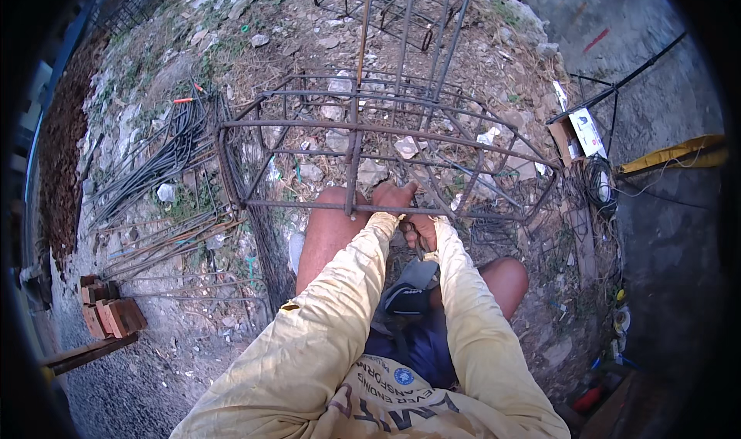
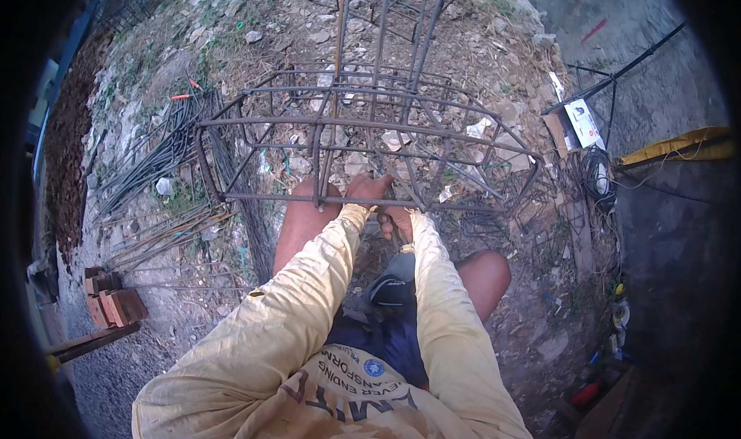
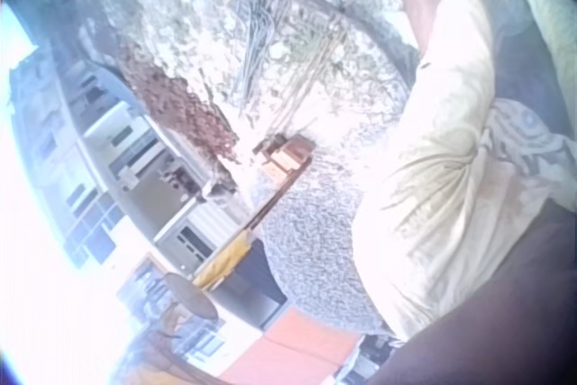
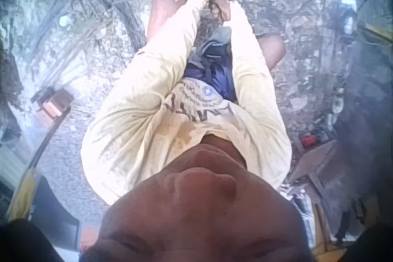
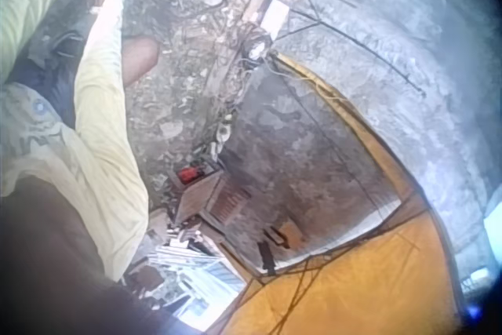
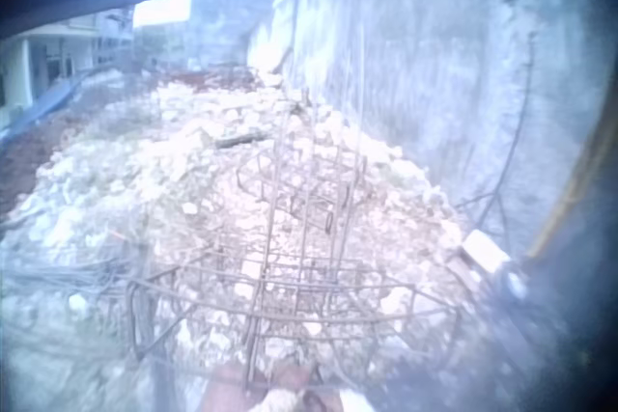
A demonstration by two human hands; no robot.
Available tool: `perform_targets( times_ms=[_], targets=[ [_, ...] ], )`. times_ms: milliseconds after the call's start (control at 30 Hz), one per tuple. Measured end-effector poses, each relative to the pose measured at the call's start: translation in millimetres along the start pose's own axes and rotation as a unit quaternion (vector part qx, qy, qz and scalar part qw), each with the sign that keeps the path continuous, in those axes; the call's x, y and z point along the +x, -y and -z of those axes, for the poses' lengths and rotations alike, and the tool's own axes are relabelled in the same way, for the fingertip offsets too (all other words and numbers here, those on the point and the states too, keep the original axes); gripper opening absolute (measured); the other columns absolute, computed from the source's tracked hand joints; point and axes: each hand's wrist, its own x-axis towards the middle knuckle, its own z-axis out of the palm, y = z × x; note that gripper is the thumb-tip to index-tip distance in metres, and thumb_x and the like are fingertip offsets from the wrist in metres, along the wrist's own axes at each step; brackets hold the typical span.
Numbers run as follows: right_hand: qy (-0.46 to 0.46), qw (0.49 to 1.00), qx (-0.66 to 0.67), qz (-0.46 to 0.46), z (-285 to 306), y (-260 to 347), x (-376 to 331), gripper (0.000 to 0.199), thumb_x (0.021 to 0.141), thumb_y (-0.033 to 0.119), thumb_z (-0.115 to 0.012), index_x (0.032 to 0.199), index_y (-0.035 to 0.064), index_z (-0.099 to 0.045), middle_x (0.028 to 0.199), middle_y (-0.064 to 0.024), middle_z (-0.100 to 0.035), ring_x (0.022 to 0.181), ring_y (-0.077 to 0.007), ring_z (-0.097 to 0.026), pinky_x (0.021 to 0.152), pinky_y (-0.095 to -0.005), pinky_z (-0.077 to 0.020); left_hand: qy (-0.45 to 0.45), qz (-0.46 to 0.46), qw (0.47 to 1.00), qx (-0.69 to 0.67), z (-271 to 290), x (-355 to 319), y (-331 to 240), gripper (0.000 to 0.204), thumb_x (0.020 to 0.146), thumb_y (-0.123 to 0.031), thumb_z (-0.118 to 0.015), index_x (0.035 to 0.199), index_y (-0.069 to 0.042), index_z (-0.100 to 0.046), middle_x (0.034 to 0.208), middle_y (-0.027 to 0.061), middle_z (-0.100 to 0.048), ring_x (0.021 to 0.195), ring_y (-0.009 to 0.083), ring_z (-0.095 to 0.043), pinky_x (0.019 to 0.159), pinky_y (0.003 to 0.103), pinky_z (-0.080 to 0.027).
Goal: The person sits on the ground and assembles a rebar cage by hand. They pick up rebar rods and wire ties, position the rods into a grid, and twist wire ties to secure the intersections.
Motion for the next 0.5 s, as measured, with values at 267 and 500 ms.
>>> perform_targets(
  times_ms=[267, 500],
  targets=[
    [-0.173, 0.98, 0.064, -0.075, -54, -22, -30, 0.032, 0.083, 0.031, -0.059, 0.106, 0.009, -0.063, 0.092, -0.019, -0.065, 0.084, -0.0391, -0.063, 0.072, -0.0481, -0.0508, -0.05, 0.072, 0.996, -0.017, -7, -18, -11, 0.052, 0.09, -0.05, -0.05, 0.109, -0.004, -0.065, 0.096, 0.0235, -0.066, 0.093, 0.0405, -0.062, 0.085, 0.048, -0.049],
    [-0.279, 0.944, 0.02, -0.177, -108, -22, -29, 0.035, 0.085, 0.037, -0.055, 0.104, 0.0094, -0.064, 0.091, -0.0179, -0.066, 0.086, -0.0375, -0.063, 0.073, -0.0464, -0.0508, -0.064, 0.088, 0.99, -0.085, 0, -36, -23, 0.054, 0.083, -0.046, -0.06, 0.104, 0.004, -0.059, 0.11, 0.0261, -0.061, 0.105, 0.041, -0.057, 0.09, 0.046, -0.047]
  ],
)
